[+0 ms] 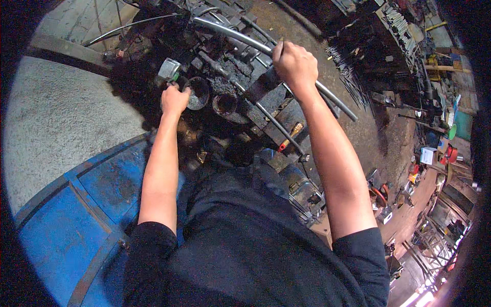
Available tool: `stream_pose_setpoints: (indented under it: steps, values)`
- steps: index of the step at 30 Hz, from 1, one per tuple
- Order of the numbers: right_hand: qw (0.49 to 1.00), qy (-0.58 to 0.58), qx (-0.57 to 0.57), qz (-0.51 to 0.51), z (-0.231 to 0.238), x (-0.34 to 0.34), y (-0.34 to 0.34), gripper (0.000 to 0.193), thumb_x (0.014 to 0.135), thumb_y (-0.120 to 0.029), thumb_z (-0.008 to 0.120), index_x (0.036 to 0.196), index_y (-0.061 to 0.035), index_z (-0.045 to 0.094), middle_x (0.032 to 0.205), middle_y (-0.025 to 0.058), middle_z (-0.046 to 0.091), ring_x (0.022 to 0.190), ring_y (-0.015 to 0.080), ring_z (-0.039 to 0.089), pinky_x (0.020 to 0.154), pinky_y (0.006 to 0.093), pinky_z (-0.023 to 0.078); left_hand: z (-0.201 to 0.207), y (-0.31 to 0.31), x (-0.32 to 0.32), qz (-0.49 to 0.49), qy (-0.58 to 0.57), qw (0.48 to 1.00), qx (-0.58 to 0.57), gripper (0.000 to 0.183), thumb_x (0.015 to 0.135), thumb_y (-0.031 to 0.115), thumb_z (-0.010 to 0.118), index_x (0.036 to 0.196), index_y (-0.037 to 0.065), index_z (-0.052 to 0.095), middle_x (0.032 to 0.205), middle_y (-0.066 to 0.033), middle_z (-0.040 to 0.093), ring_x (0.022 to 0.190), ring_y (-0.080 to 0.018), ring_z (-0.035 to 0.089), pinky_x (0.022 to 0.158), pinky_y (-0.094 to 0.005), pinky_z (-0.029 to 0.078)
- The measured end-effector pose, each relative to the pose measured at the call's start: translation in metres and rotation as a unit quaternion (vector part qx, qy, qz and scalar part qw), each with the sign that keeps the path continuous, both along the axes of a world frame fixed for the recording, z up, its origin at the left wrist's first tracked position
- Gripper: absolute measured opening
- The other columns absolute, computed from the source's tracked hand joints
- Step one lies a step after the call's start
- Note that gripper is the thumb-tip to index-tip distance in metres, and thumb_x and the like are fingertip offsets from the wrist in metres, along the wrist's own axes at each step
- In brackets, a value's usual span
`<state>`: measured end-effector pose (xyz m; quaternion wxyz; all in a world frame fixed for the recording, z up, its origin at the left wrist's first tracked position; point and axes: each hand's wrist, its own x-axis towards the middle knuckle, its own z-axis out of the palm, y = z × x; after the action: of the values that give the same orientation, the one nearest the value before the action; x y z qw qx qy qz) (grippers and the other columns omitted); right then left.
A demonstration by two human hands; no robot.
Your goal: Manually bending and shaping metal rods using a fabrication machine.
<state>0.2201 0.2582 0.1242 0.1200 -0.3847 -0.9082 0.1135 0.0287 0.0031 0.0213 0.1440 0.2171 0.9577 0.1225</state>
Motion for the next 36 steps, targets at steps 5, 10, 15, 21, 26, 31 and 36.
stream_pose_setpoints:
  steps: [5, 10, 15, 21, 26, 31, 36]
  values:
    - [1.000, 0.016, 0.012, -0.003, -0.002, 0.000, -0.001, 0.040, 0.088, -0.032, 0.040, 0.076, -0.0018, 0.063, 0.078, 0.0218, 0.064, 0.070, 0.0400, 0.062, 0.069, 0.0481, 0.050, 0.002, 0.000, 0.003, 0.004, -0.017, 1.000, 0.005, 0.055, 0.073, 0.038, 0.065, 0.109, -0.003, 0.061, 0.100, -0.0271, 0.062, 0.098, -0.0389, 0.060, 0.087, -0.0429, 0.046]
    - [1.000, 0.014, 0.012, 0.000, -0.006, 0.003, 0.000, 0.039, 0.089, -0.031, 0.040, 0.076, -0.0024, 0.063, 0.079, 0.0210, 0.064, 0.071, 0.0390, 0.063, 0.068, 0.0471, 0.050, 0.003, -0.001, 0.002, 0.003, -0.029, 1.000, -0.007, 0.054, 0.074, 0.037, 0.065, 0.110, -0.003, 0.061, 0.101, -0.0274, 0.061, 0.099, -0.0389, 0.059, 0.088, -0.0431, 0.045]
    - [0.999, 0.022, 0.030, -0.006, -0.008, 0.000, 0.002, 0.039, 0.086, -0.032, 0.041, 0.075, -0.0045, 0.065, 0.076, 0.0197, 0.065, 0.071, 0.0368, 0.064, 0.069, 0.0461, 0.051, 0.012, 0.003, 0.005, 0.003, -0.037, 0.999, -0.001, 0.050, 0.075, 0.036, 0.065, 0.108, -0.002, 0.062, 0.099, -0.0277, 0.062, 0.097, -0.0399, 0.059, 0.086, -0.0443, 0.046]
    - [0.999, 0.033, 0.028, -0.012, -0.006, -0.002, 0.000, 0.038, 0.086, -0.032, 0.042, 0.075, -0.0044, 0.065, 0.076, 0.0193, 0.065, 0.072, 0.0365, 0.064, 0.069, 0.0461, 0.051, 0.006, 0.003, 0.002, -0.005, -0.033, 0.999, -0.017, 0.050, 0.074, 0.036, 0.063, 0.105, -0.002, 0.063, 0.098, -0.0288, 0.061, 0.096, -0.0406, 0.059, 0.086, -0.0441, 0.046]
    - [1.000, 0.016, 0.007, 0.005, -0.002, 0.001, -0.001, 0.036, 0.088, -0.030, 0.041, 0.077, -0.0030, 0.062, 0.081, 0.0198, 0.064, 0.072, 0.0382, 0.063, 0.069, 0.0474, 0.050, -0.001, -0.001, 0.001, -0.001, -0.014, 1.000, -0.004, 0.049, 0.073, 0.037, 0.062, 0.103, -0.002, 0.064, 0.097, -0.0283, 0.061, 0.095, -0.0405, 0.060, 0.085, -0.0441, 0.046]
    - [1.000, 0.019, 0.018, 0.005, -0.005, 0.000, 0.001, 0.036, 0.088, -0.030, 0.041, 0.077, -0.0029, 0.062, 0.080, 0.0205, 0.064, 0.072, 0.0379, 0.063, 0.068, 0.0473, 0.050, 0.001, -0.001, 0.003, -0.011, -0.007, 1.000, 0.000, 0.050, 0.073, 0.038, 0.062, 0.102, -0.003, 0.064, 0.097, -0.0277, 0.062, 0.095, -0.0406, 0.060, 0.086, -0.0444, 0.046]
    - [1.000, 0.015, 0.025, -0.004, -0.009, -0.002, 0.001, 0.039, 0.088, -0.033, 0.042, 0.075, -0.0045, 0.065, 0.076, 0.0190, 0.065, 0.071, 0.0365, 0.064, 0.068, 0.0460, 0.052, -0.005, -0.001, 0.002, -0.002, 0.017, 1.000, 0.013, 0.041, 0.073, 0.035, 0.063, 0.094, 0.000, 0.066, 0.089, -0.0266, 0.063, 0.090, -0.0405, 0.061, 0.080, -0.0468, 0.047]
